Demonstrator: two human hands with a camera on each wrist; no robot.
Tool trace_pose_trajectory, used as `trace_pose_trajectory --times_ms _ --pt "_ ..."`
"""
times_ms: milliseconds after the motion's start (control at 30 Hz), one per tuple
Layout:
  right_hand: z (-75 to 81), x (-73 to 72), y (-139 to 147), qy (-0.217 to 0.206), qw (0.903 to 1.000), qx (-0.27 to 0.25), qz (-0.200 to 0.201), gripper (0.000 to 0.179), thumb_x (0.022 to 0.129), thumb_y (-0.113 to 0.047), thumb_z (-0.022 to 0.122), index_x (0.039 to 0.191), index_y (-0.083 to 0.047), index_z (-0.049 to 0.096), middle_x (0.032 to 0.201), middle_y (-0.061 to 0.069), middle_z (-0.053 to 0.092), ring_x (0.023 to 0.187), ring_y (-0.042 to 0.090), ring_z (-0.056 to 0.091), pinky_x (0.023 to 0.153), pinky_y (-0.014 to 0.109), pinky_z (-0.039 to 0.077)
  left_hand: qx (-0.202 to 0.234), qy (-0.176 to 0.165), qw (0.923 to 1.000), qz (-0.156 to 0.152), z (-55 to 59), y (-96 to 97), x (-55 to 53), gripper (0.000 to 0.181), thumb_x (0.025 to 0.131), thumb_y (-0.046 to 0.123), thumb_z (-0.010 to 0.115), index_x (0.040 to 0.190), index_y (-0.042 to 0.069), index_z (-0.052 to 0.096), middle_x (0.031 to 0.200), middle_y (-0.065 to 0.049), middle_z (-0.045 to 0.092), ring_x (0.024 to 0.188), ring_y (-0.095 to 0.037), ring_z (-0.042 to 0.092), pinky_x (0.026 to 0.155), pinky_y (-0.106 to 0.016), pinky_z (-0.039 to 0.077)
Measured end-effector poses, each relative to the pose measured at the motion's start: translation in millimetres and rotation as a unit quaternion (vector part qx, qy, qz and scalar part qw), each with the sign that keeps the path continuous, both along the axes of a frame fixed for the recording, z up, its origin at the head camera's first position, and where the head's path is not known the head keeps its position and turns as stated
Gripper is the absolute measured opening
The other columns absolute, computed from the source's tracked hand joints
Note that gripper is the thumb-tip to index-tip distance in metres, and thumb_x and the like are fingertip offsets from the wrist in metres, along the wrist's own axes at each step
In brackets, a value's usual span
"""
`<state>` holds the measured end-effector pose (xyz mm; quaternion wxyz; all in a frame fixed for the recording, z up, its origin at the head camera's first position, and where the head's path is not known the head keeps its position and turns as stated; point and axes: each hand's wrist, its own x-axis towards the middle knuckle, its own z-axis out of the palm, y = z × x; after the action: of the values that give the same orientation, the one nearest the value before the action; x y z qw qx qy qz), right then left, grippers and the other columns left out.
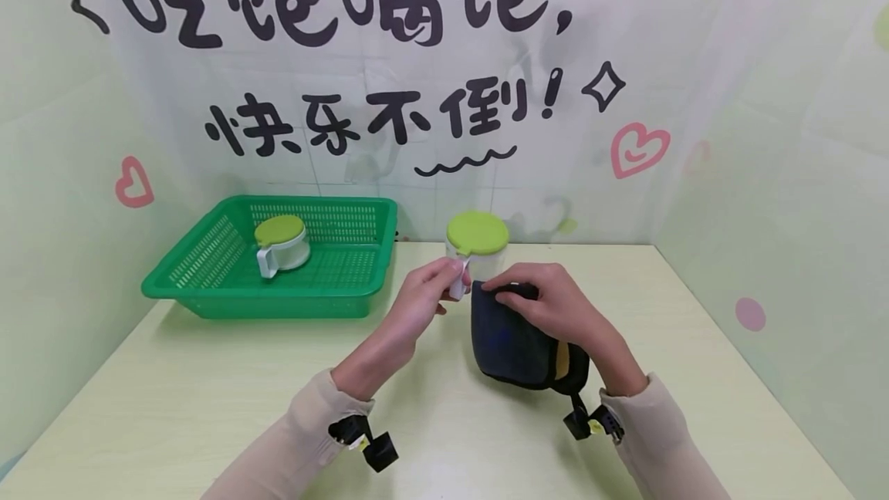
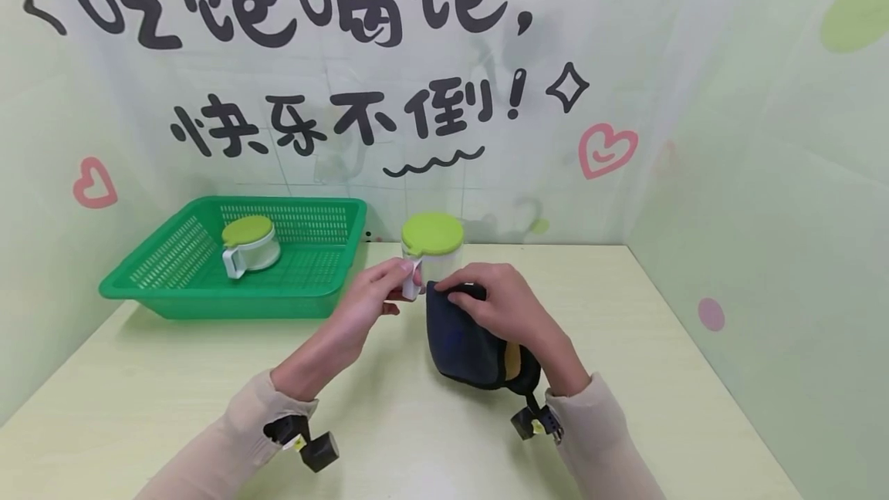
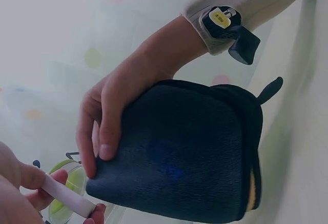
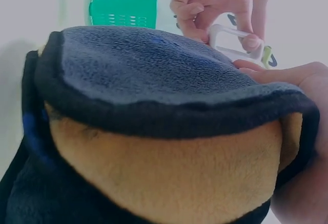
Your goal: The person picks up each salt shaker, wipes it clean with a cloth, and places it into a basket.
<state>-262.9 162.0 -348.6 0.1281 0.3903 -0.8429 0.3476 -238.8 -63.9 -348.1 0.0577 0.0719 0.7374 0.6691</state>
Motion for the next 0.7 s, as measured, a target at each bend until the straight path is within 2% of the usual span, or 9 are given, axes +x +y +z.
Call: trace_pose_trajectory --times_ms 133,333,700 --pt "3.1 1.0 1.1 0.020 0.9993 -0.032 -0.002 0.023 0.092 -0.004 0.075 0.111 -0.015 0.080 0.108 -0.002 0.079 0.103 0.014 0.074 0.092 0.032 0.058 -0.009 -0.002 1.0000 0.002 -2.7 0.9 -1.3 0.033 0.110 0.037 0.046 0.104 0.010 0.065 0.096 -0.001 0.060 0.099 -0.022 0.055 0.080 -0.033 0.043" --pt "6.6 0.7 2.8 0.039 0.9973 -0.062 -0.006 0.023 0.092 -0.003 0.074 0.112 -0.014 0.079 0.109 0.002 0.079 0.104 0.017 0.073 0.095 0.027 0.056 -0.015 -0.007 0.9998 0.005 -2.9 -0.5 -2.7 0.033 0.110 0.037 0.045 0.103 0.011 0.065 0.100 -0.006 0.062 0.098 -0.024 0.055 0.080 -0.032 0.043" --pt "0.4 -4.3 4.5 -0.011 0.9999 -0.001 0.010 0.020 0.092 -0.005 0.075 0.108 -0.016 0.080 0.106 -0.004 0.080 0.103 0.012 0.074 0.092 0.034 0.058 -0.006 -0.027 0.9996 -0.008 5.6 -4.9 -2.4 0.037 0.110 0.038 0.044 0.109 0.007 0.064 0.107 -0.008 0.065 0.098 -0.020 0.059 0.084 -0.034 0.044"
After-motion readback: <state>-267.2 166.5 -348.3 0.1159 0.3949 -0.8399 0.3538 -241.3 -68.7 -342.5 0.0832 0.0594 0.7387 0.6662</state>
